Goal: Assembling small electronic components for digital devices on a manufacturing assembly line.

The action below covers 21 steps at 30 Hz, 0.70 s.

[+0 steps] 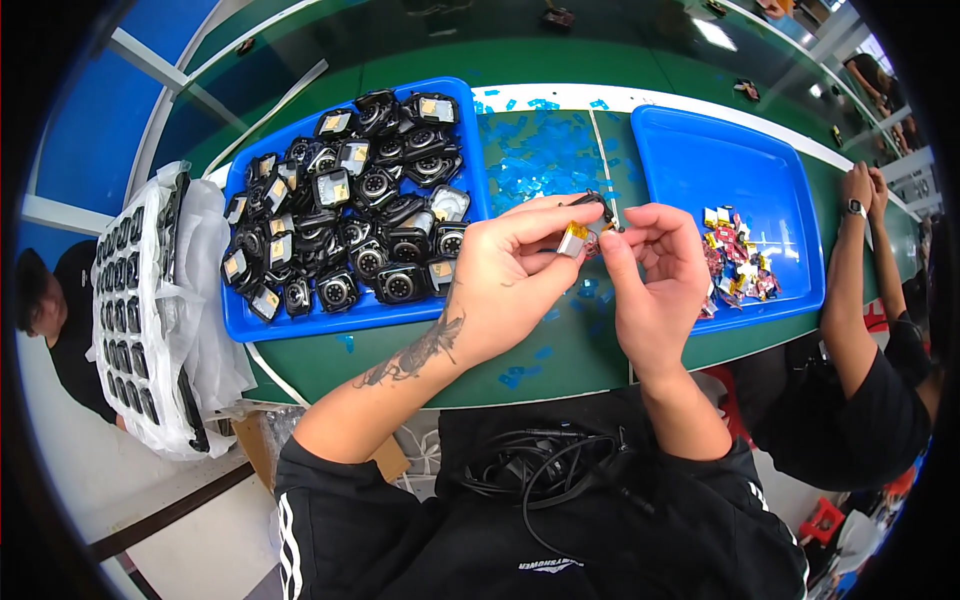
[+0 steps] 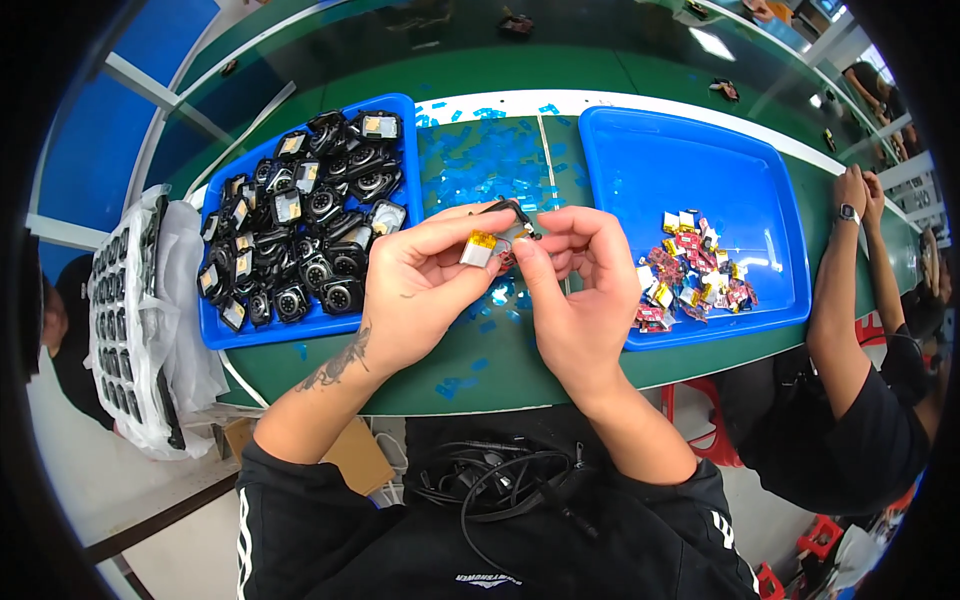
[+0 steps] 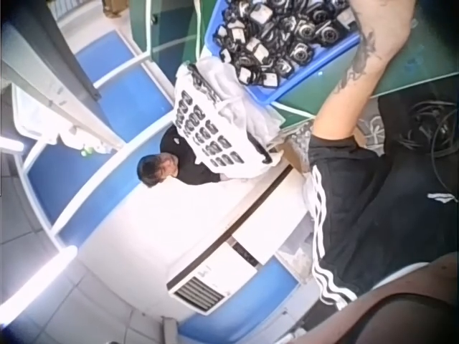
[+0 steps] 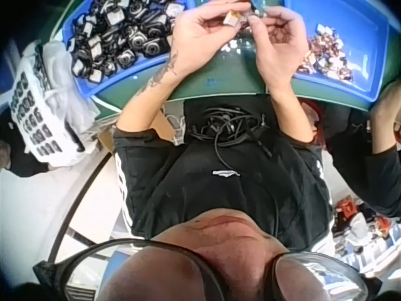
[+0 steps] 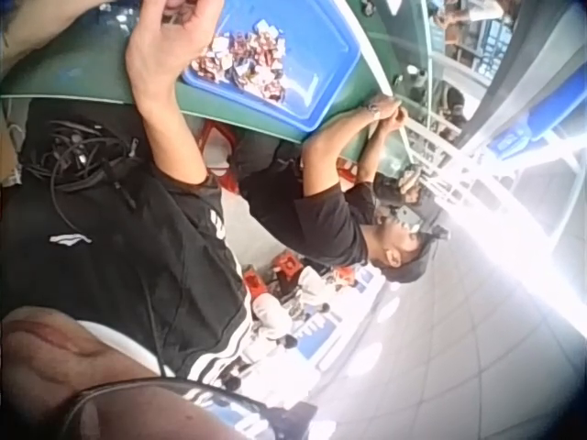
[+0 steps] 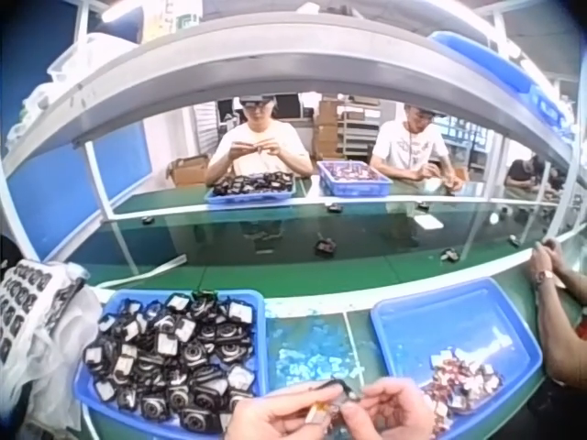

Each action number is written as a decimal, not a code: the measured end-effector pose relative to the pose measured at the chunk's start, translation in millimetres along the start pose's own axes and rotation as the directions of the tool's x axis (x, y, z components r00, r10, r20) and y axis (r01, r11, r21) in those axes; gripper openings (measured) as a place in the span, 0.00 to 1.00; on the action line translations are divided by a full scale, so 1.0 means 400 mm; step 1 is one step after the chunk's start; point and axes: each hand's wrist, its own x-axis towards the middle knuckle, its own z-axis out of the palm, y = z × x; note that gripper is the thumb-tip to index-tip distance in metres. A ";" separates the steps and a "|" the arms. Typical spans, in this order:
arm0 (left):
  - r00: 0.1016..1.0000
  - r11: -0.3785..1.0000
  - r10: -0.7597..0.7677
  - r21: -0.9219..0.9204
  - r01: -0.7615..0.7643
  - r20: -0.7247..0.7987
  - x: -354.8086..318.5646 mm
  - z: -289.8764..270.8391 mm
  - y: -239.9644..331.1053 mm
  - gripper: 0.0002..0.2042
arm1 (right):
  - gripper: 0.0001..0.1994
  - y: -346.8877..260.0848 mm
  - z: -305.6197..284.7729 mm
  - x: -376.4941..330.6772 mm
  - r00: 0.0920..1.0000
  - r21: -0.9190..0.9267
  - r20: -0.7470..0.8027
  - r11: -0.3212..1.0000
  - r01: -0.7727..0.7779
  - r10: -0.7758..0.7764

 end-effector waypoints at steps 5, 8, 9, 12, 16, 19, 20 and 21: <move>1.000 1.000 -0.007 -0.007 0.006 -0.025 0.002 -0.003 0.003 0.17 | 0.11 -0.005 0.017 0.000 1.000 0.001 -0.015 1.000 -0.003 0.003; 0.998 0.998 -0.056 -0.040 0.056 -0.016 0.001 -0.004 0.005 0.18 | 0.10 0.003 0.023 -0.009 0.998 -0.005 -0.053 1.000 0.030 -0.031; 0.999 0.998 -0.053 -0.044 0.053 -0.010 0.000 0.000 0.010 0.19 | 0.10 0.009 0.019 -0.010 0.998 0.004 -0.056 0.999 0.040 -0.040; 0.999 0.998 -0.041 -0.047 0.040 -0.008 -0.002 0.005 0.008 0.19 | 0.10 0.008 0.018 -0.012 0.996 -0.003 -0.066 0.998 0.060 -0.060; 1.000 0.996 -0.028 -0.081 0.028 -0.006 0.000 0.004 0.001 0.19 | 0.11 0.004 0.022 -0.017 0.990 -0.114 -0.066 0.987 0.115 -0.123; 0.999 0.988 -0.042 -0.150 0.039 -0.015 0.001 0.003 0.000 0.22 | 0.12 0.003 0.016 -0.011 0.992 -0.159 -0.044 0.982 0.106 -0.114; 0.999 0.988 -0.039 -0.151 0.036 -0.015 0.000 0.006 0.002 0.22 | 0.12 0.001 0.015 -0.012 0.992 -0.160 -0.043 0.981 0.109 -0.117; 0.999 0.993 -0.027 -0.118 0.023 -0.037 0.000 0.011 0.005 0.24 | 0.14 0.000 0.014 -0.013 0.995 -0.169 -0.022 0.982 0.089 -0.094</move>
